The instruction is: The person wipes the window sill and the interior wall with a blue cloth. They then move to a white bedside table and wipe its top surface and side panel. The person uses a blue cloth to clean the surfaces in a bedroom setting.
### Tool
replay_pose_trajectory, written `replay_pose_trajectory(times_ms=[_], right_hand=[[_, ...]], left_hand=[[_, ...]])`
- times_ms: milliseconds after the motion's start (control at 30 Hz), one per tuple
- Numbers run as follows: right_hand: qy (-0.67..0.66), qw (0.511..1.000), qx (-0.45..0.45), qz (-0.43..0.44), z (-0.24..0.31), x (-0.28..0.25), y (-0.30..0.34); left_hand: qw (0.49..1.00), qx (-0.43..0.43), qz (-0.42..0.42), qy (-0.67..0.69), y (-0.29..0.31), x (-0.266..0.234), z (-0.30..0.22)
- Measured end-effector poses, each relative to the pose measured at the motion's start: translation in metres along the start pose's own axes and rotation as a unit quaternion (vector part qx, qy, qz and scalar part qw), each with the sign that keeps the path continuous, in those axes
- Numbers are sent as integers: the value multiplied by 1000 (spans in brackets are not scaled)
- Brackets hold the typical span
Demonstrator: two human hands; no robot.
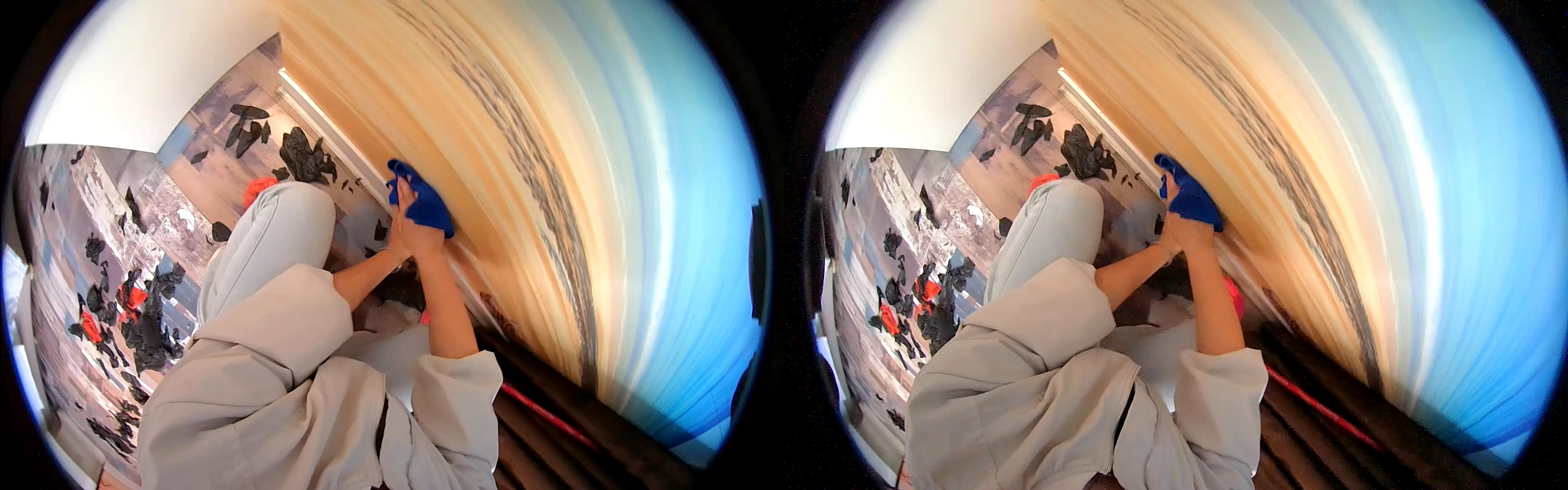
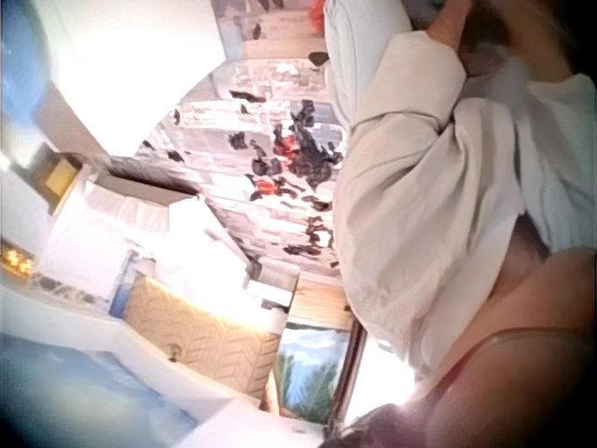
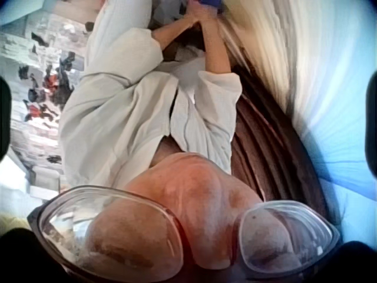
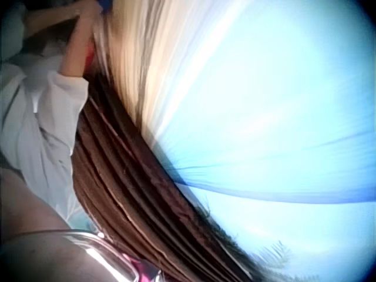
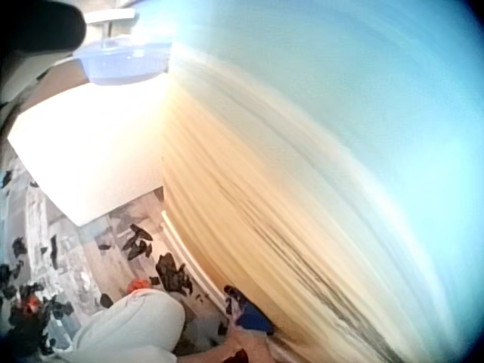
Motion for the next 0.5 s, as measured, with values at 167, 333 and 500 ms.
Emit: replay_pose_trajectory(times_ms=[167,333,500], right_hand=[[147,989,-2,6,17,-50,-23],[154,977,-35,-143,26,-101,-48],[28,996,-6,84,20,-23,-58]], left_hand=[[981,116,18,-157,-10,-1,-37],[991,113,-62,23,-21,-35,-88],[959,-73,-196,193,-52,-14,-45]])
Point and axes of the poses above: each hand's wrist, its own y-axis away from the middle knuckle, its own x-axis out of the palm, z = x × y, the point moved 6 cm from there along -y, towards the middle knuckle, and after that the axes turned 9 degrees about -x, right-handed, at the moved point
